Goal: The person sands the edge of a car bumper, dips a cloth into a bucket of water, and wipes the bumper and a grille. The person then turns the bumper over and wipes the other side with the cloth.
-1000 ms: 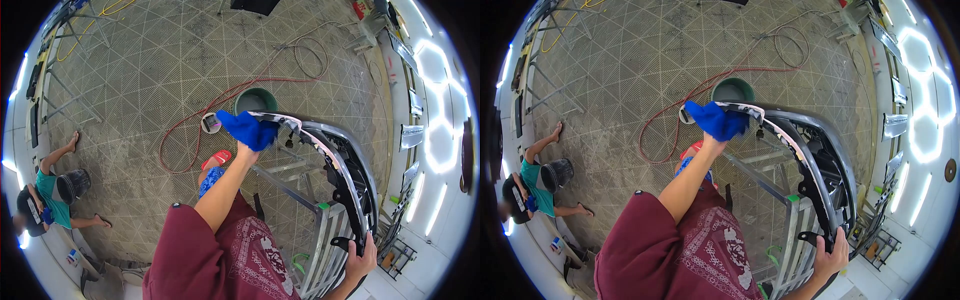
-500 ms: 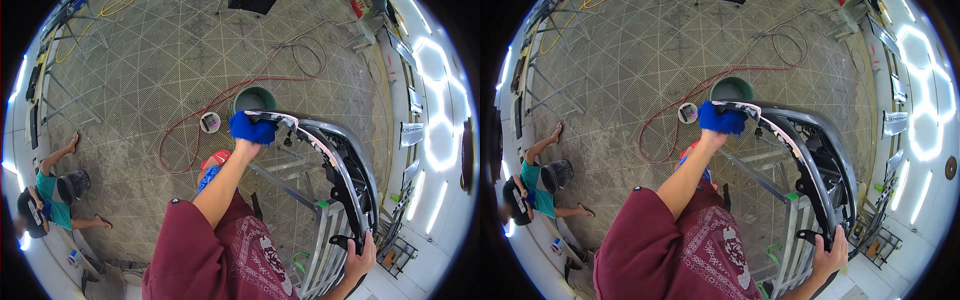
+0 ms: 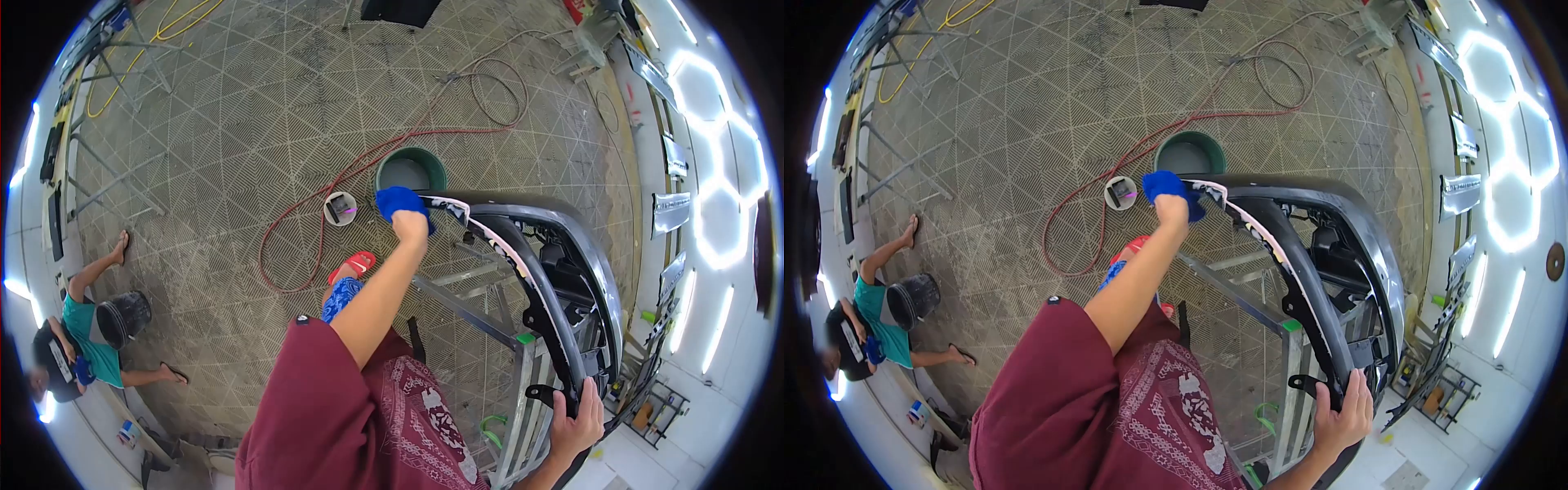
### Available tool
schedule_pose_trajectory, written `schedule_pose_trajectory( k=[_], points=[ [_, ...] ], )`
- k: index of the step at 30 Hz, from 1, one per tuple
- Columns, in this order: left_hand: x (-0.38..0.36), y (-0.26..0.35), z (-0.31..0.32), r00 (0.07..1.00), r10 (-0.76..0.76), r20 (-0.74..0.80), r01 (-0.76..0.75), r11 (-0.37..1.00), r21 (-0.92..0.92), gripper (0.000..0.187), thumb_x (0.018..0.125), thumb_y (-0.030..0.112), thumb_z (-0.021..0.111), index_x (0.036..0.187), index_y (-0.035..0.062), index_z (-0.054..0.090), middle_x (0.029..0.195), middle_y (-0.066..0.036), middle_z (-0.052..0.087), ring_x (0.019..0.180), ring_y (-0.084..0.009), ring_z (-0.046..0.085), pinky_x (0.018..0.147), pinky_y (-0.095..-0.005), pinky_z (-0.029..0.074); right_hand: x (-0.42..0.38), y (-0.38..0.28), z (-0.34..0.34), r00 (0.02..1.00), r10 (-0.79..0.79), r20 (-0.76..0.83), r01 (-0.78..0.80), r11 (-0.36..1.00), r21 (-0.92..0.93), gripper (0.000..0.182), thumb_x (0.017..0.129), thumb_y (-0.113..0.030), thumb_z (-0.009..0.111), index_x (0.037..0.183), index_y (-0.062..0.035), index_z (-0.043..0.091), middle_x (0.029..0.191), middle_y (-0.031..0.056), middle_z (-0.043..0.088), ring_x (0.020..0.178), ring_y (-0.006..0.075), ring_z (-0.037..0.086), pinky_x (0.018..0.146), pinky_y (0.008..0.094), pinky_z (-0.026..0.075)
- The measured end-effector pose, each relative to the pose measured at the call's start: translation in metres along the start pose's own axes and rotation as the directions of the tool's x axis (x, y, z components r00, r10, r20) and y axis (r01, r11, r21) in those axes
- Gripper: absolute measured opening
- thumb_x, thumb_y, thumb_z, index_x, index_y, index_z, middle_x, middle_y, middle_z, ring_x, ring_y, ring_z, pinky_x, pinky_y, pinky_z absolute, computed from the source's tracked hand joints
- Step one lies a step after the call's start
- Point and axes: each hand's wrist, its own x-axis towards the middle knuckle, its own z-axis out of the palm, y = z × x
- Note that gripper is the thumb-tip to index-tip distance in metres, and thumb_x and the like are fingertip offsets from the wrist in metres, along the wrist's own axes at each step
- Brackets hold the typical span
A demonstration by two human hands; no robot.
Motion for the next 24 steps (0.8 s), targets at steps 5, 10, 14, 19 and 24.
schedule_pose_trajectory(
  k=[5,10,14,19,24],
  points=[
    [-0.096,0.071,-0.014,0.773,0.527,0.352,-0.634,0.660,0.404,0.051,0.098,0.018,0.053,0.146,-0.0015,0.048,0.146,-0.026,0.050,0.133,-0.0438,0.045,0.112,-0.0608,0.033,0.003,-0.001,-0.003,1.000,0.014,-0.004,-0.014,1.000,-0.007,0.062,0.080,-0.041,0.085,0.126,-0.0013,0.070,0.123,0.0186,0.073,0.108,0.0397,0.070,0.091,0.0465,0.055],
    [-0.089,0.079,0.011,0.678,0.508,0.532,-0.726,0.346,0.595,0.053,0.089,0.018,0.051,0.133,-0.0134,0.056,0.148,-0.034,0.048,0.142,-0.0543,0.035,0.115,-0.0793,0.015,0.007,-0.002,-0.010,1.000,0.001,0.005,-0.001,1.000,-0.003,0.064,0.078,-0.043,0.086,0.124,-0.0015,0.071,0.123,0.0181,0.073,0.107,0.0391,0.070,0.090,0.0463,0.056],
    [0.010,0.085,0.011,0.713,-0.058,0.699,-0.599,0.469,0.649,0.043,0.102,0.033,0.044,0.121,0.0018,0.067,0.134,-0.023,0.065,0.127,-0.0451,0.059,0.110,-0.0693,0.035,0.007,-0.009,-0.004,0.998,-0.034,-0.051,0.034,0.999,0.004,0.064,0.074,-0.043,0.089,0.120,-0.0028,0.072,0.119,0.0164,0.073,0.103,0.0371,0.071,0.088,0.0454,0.056],
    [0.034,0.107,0.021,0.250,-0.104,0.963,-0.680,0.689,0.251,0.039,0.104,0.023,0.044,0.126,-0.0029,0.063,0.137,-0.021,0.063,0.129,-0.0337,0.056,0.109,-0.0426,0.043,0.015,-0.007,-0.013,0.996,-0.016,-0.089,0.015,1.000,-0.014,0.061,0.073,-0.045,0.087,0.115,-0.0041,0.072,0.117,0.0144,0.073,0.097,0.0353,0.070,0.083,0.0440,0.057],
    [-0.047,0.148,0.103,-0.244,0.097,0.965,-0.879,0.397,-0.263,0.022,0.093,0.014,0.048,0.096,-0.0006,0.063,0.105,-0.027,0.064,0.105,-0.0424,0.062,0.097,-0.0448,0.050,0.013,-0.009,-0.008,0.994,0.007,-0.111,-0.010,1.000,-0.029,0.057,0.074,-0.048,0.086,0.111,-0.0059,0.073,0.115,0.0142,0.073,0.096,0.0327,0.071,0.084,0.0423,0.058]
  ],
)
